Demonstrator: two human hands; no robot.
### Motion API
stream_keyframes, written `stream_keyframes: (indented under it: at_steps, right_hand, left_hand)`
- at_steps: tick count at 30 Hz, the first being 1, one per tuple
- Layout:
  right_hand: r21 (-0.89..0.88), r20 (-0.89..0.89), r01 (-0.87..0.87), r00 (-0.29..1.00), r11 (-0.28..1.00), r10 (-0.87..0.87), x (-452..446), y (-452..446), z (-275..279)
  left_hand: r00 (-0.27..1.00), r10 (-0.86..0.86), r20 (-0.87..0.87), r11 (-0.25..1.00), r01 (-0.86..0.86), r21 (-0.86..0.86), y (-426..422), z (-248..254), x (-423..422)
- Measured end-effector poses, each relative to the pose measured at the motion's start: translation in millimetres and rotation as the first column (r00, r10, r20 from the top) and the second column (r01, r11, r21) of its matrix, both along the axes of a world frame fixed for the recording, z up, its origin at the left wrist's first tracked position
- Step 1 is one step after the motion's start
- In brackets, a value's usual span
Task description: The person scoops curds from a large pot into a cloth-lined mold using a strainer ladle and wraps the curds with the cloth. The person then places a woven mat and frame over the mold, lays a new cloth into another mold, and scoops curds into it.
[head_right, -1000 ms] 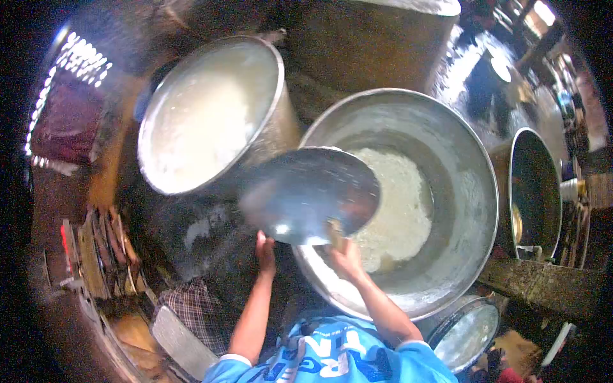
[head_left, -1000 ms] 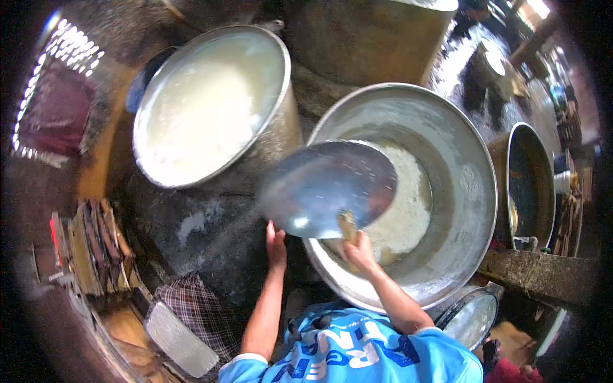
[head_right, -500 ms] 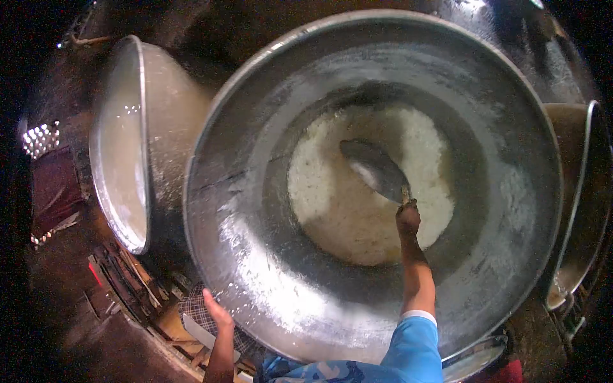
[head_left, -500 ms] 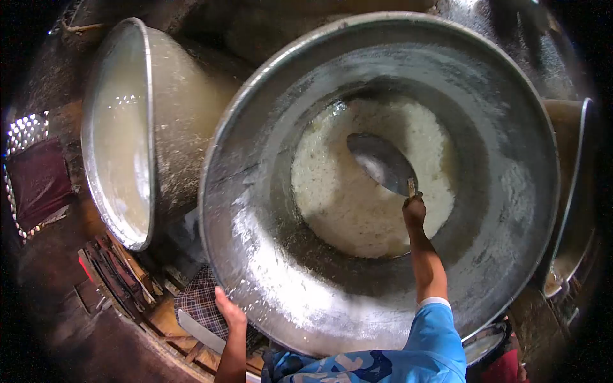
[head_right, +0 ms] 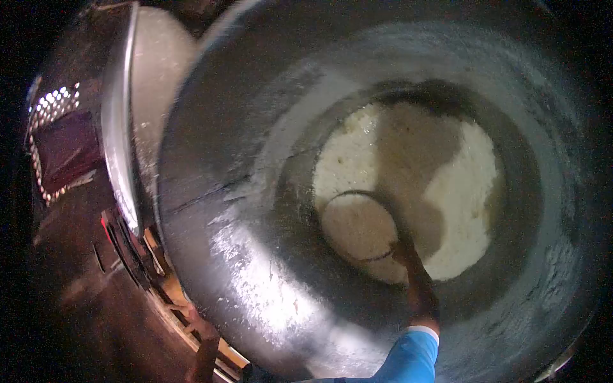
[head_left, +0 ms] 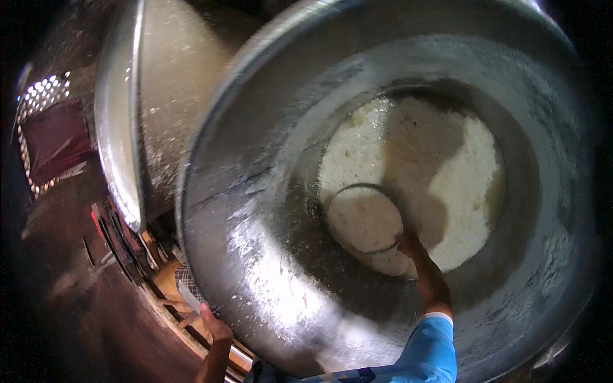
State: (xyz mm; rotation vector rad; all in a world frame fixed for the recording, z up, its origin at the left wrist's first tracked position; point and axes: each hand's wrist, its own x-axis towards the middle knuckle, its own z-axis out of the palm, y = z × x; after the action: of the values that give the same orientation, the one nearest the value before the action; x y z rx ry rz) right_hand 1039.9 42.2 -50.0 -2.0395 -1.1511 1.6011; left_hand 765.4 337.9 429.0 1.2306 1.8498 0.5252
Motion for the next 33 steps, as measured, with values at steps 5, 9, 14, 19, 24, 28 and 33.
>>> stream_keyframes:
  at_steps: [5, 9, 14, 19, 24, 28, 33]
  right_hand:
    - [0.084, -0.202, 0.045, 0.979, 0.995, -0.027, 1, -32, 64]
    - [0.110, -0.192, 0.052, 0.981, 0.993, -0.030, -3, -53, 168]
    - [-0.394, -0.170, -0.106, 0.985, 0.913, 0.041, 11, -65, 342]
    - [-0.593, 0.020, -0.012, 0.999, 0.805, 0.030, 8, -36, 534]
    - [-0.616, 0.044, 0.182, 0.979, 0.767, -0.197, -26, -4, 663]
    - [-0.504, 0.118, -0.006, 0.990, 0.864, 0.076, -90, 49, 738]
    - [-0.361, 0.113, -0.286, 0.931, 0.887, 0.347, -82, 62, 784]
  left_hand:
    - [0.797, -0.356, -0.487, 0.934, 0.316, -0.166, 7, 8, 9]
    - [0.913, -0.373, -0.165, 0.927, 0.375, -0.019, 15, 17, 41]
    - [0.915, -0.404, -0.001, 0.899, 0.398, 0.183, 17, 17, 31]
    - [0.915, -0.278, 0.294, 0.941, 0.197, 0.276, 5, -3, -16]
    - [0.781, 0.023, 0.624, 0.980, -0.141, 0.141, -19, -49, -142]
    - [0.668, 0.456, 0.588, 0.848, -0.527, -0.060, -73, -114, -301]
    - [0.220, 0.900, 0.377, 0.367, -0.848, -0.382, -220, -90, -433]
